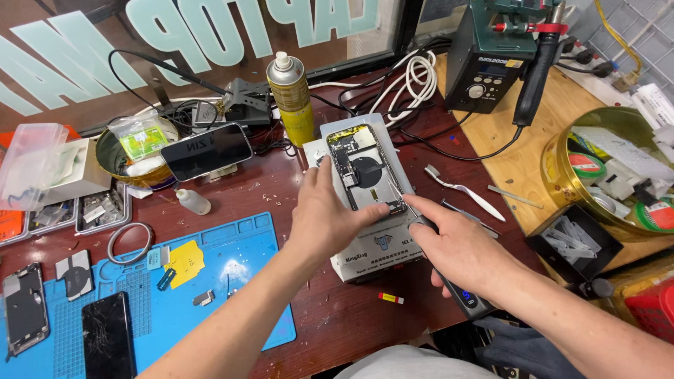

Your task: The person disassembles a smartphone, cleans the internal components with a toothbrush, and uses a screwdriver to remove and reposition internal parts. The person handles the phone chassis, circuit board, and screws while working at a cluttered repair bench.

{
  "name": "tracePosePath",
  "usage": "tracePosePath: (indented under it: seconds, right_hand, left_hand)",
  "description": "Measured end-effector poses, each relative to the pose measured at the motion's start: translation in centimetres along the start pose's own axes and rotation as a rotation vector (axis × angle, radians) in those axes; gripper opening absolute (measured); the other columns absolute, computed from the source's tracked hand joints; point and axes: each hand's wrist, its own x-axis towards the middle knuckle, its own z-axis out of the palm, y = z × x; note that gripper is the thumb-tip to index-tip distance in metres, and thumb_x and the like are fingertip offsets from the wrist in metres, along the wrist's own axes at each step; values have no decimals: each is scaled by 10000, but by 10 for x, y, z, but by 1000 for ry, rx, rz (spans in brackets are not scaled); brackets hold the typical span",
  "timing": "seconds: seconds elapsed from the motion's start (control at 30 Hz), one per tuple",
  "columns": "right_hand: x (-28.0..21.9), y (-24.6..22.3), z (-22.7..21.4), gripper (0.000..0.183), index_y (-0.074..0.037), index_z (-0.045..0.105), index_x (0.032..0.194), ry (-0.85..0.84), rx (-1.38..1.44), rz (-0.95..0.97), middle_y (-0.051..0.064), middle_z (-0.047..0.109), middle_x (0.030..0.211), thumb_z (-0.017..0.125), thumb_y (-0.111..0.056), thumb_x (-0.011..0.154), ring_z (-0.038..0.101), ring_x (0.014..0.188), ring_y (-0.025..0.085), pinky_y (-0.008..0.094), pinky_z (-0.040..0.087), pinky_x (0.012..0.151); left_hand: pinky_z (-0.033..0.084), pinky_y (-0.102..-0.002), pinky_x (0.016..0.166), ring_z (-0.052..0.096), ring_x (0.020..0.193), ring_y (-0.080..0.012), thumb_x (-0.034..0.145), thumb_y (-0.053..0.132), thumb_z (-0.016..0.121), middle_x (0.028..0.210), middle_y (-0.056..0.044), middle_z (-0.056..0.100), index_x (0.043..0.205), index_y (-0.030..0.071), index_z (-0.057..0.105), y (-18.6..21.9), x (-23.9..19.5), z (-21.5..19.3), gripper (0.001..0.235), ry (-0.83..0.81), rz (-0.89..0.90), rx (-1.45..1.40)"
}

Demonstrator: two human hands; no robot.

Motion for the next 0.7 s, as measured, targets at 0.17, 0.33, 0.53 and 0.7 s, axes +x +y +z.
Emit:
tracePosePath:
  seconds: [0.17,0.33,0.53,0.7]
  right_hand:
    - [2,0,4,578,-358,438,1525,14,36,-2,80,576,664,529,-286,959,596,476,193,376,538,445]
    - [5,0,3,578,-347,443,1516,27,-26,-43,76,599,656,546,-288,950,604,467,198,380,551,446]
    - [6,2,3,573,-335,451,1514,24,-17,-62,96,597,631,548,-281,953,597,451,207,392,541,440]
    - [7,4,0,568,-339,452,1515,27,-32,-50,86,598,632,547,-283,957,605,456,201,384,548,443]
  left_hand:
    - [379,-577,1062,347,1408,-392,555,556,953,1503,-236,356,1512,-18,234,27,-12,8,1328,26,-45,99]
    - [323,-631,1056,269,1437,-408,565,534,964,1533,-272,299,1497,-29,238,30,-13,11,1308,63,-29,114]
    - [349,-620,1066,320,1422,-401,591,544,947,1509,-263,341,1510,-31,246,31,-14,7,1291,9,-47,120]
    - [371,-611,1037,352,1396,-396,588,532,945,1469,-245,378,1510,-26,249,34,-14,7,1283,2,-67,116]
